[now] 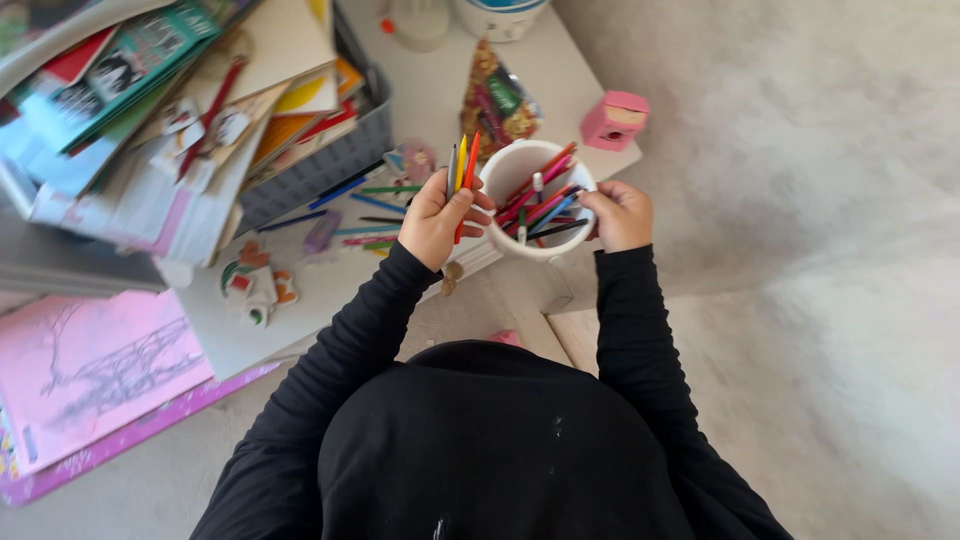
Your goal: Sorting through writing utensils, stickers, and decorative items to organize a child's desk setup.
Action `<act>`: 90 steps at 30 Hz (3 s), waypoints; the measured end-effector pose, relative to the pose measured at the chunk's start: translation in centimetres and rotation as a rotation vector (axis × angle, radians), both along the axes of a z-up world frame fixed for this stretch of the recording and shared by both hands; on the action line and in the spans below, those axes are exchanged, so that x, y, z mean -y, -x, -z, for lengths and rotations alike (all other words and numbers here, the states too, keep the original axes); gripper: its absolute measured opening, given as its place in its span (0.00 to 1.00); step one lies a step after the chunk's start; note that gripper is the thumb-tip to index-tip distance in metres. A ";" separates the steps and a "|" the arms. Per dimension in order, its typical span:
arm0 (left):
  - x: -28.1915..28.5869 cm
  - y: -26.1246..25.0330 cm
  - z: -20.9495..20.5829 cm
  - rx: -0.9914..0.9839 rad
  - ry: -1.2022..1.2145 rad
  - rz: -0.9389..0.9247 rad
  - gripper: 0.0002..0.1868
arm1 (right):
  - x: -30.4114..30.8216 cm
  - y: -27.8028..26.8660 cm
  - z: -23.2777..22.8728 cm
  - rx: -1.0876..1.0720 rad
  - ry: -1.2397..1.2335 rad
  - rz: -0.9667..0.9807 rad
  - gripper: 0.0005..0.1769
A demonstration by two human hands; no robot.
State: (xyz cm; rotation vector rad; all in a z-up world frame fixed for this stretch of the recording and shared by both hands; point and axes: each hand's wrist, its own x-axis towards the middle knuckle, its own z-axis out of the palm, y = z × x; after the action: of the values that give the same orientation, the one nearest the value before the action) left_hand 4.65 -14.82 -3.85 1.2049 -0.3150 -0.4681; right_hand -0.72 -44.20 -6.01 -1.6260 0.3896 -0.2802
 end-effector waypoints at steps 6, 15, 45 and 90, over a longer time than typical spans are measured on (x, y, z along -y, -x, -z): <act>4.5 -1.8 0.6 -0.018 -0.084 0.004 0.11 | 4.7 0.3 2.2 0.023 -0.119 0.245 0.10; 6.7 -3.0 1.4 0.020 -0.122 -0.025 0.11 | 5.3 -3.1 6.1 0.022 -0.263 0.299 0.16; -11.7 2.0 5.2 0.011 -0.008 -0.423 0.09 | -13.8 -5.2 4.2 0.250 0.134 -0.356 0.07; -9.1 0.9 8.7 -0.091 -0.050 0.031 0.12 | -10.5 6.4 4.2 0.048 0.215 -0.036 0.07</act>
State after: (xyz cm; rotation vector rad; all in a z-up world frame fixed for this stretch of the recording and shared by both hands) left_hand 3.71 -5.71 -12.57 1.2243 -0.2450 -0.5587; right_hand -7.12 -33.72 -10.19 -1.8319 0.3008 -0.3428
